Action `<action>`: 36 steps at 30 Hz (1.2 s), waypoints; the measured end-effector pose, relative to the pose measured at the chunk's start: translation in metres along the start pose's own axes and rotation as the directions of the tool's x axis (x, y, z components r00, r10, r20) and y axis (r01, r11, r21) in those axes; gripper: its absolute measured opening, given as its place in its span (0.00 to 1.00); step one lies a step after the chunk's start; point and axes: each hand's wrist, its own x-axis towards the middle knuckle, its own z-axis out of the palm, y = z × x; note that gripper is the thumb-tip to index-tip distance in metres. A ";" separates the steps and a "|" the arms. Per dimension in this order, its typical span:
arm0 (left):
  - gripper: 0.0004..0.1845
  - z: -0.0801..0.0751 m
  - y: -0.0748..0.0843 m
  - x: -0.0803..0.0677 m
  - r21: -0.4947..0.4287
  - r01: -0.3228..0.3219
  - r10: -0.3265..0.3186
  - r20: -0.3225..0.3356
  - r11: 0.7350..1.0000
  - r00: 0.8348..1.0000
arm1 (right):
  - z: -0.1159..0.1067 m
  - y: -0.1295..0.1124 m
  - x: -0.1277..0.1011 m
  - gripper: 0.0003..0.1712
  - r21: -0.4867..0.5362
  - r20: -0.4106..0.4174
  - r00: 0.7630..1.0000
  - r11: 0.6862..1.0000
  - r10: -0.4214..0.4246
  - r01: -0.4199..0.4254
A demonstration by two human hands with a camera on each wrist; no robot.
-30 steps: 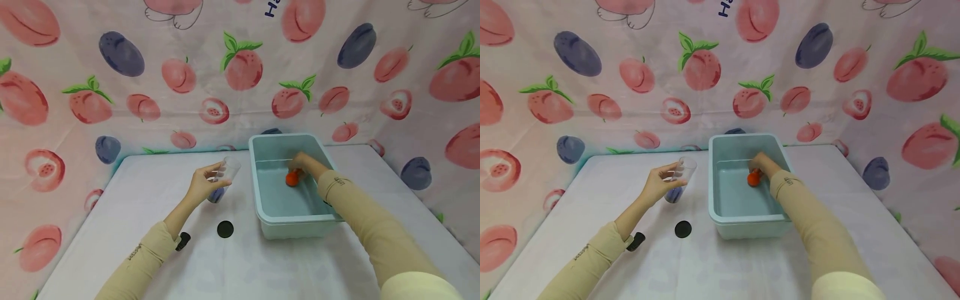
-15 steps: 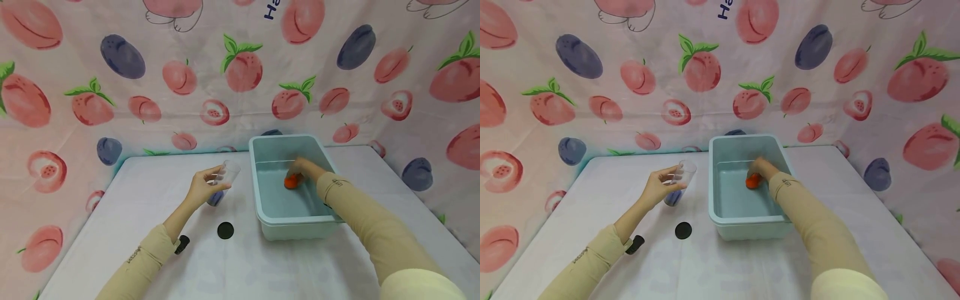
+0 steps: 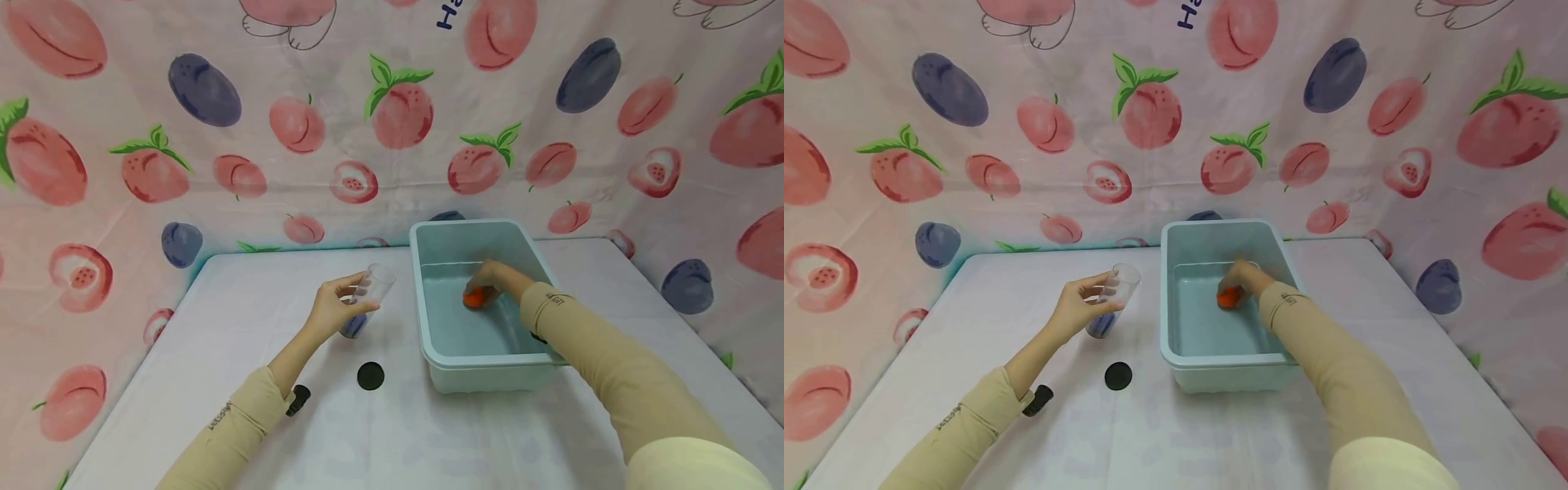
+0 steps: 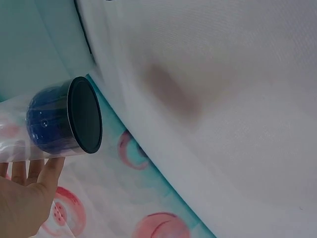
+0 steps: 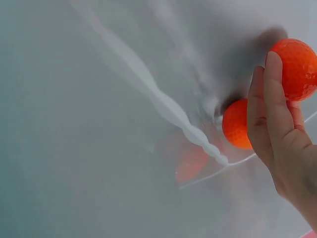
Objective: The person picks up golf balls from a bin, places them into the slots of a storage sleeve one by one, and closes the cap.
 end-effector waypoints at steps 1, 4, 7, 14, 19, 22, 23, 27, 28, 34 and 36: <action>0.34 0.000 0.000 0.000 0.000 0.003 -0.003 0.000 1.000 1.000 | 0.001 -0.007 -0.016 0.28 0.007 -0.001 1.000 1.000 -0.006 0.006; 0.34 0.001 -0.001 0.001 0.004 0.005 -0.005 0.003 1.000 1.000 | -0.001 -0.014 -0.033 0.30 0.039 0.015 1.000 0.999 -0.024 0.024; 0.33 0.002 -0.001 0.002 0.012 0.003 -0.003 0.003 1.000 1.000 | -0.002 -0.011 -0.021 0.34 0.052 0.000 1.000 0.998 -0.024 0.024; 0.33 0.002 0.000 0.001 0.013 -0.001 0.001 0.012 1.000 1.000 | -0.014 -0.007 0.015 0.46 0.067 0.030 0.999 0.997 -0.033 0.031; 0.34 0.003 0.001 0.003 0.016 -0.006 0.006 0.013 1.000 1.000 | -0.015 -0.021 -0.017 0.38 0.088 0.043 0.998 0.995 -0.047 0.043; 0.34 0.004 0.002 0.004 0.021 -0.015 0.015 0.010 1.000 1.000 | -0.015 -0.026 -0.029 0.32 0.099 0.052 0.996 0.993 -0.075 0.070; 0.34 0.004 0.002 0.004 0.023 -0.015 0.015 0.009 1.000 1.000 | -0.015 -0.027 -0.031 0.31 0.104 0.057 0.995 0.991 -0.085 0.078; 0.34 0.003 0.003 0.003 0.026 -0.020 0.019 0.012 0.999 1.000 | -0.017 -0.031 -0.036 0.27 0.113 0.061 0.993 0.989 -0.101 0.094; 0.34 0.003 0.004 0.003 0.025 -0.018 0.017 0.012 1.000 1.000 | -0.017 -0.032 -0.036 0.27 0.114 0.067 0.991 0.988 -0.112 0.104; 0.34 0.005 0.005 0.003 0.013 -0.013 0.013 0.004 1.000 1.000 | -0.023 -0.035 -0.040 0.27 0.196 0.106 0.982 0.972 -0.153 0.130; 0.33 0.005 0.006 0.004 0.010 -0.020 0.020 0.001 1.000 1.000 | -0.026 -0.037 -0.044 0.27 0.243 0.112 0.981 0.962 -0.159 0.128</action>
